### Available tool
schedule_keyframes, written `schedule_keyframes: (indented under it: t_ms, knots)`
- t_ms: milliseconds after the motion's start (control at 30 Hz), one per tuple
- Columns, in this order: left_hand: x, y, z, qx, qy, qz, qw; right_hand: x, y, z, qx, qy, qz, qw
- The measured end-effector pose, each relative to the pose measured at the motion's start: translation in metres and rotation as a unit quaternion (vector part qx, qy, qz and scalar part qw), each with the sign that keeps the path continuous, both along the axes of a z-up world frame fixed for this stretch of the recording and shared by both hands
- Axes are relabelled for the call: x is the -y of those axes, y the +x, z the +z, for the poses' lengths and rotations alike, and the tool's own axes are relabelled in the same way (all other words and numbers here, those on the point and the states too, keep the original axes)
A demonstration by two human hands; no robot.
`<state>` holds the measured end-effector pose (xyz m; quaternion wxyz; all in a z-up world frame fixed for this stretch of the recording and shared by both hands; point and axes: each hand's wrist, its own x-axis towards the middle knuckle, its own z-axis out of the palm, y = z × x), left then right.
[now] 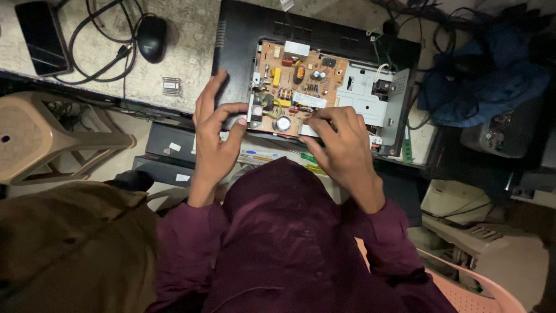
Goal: The person works on the internal circuit board of a CRT television, using a screwdriver to loosen screws and remove the board. They then disconnect wires and set the board aside, leaving the chassis empty.
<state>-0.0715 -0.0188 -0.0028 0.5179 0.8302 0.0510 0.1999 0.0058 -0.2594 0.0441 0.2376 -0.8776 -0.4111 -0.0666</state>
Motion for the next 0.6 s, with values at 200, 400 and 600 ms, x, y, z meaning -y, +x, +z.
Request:
schedule_keyframes:
  t_ms: [200,400,600]
  knots:
    - [0.002,0.003,0.002,0.006,0.027,0.011,1.0,0.0,0.005,0.001,0.05,-0.042,0.028,0.997]
    - [0.013,0.002,-0.001,0.007,0.055,0.047,0.997,0.002,0.007,-0.001,0.044,-0.048,0.036,0.997]
    - [0.013,0.003,0.0,0.006,0.054,0.046,0.997,0.004,0.008,0.0,0.032,-0.04,0.042,0.998]
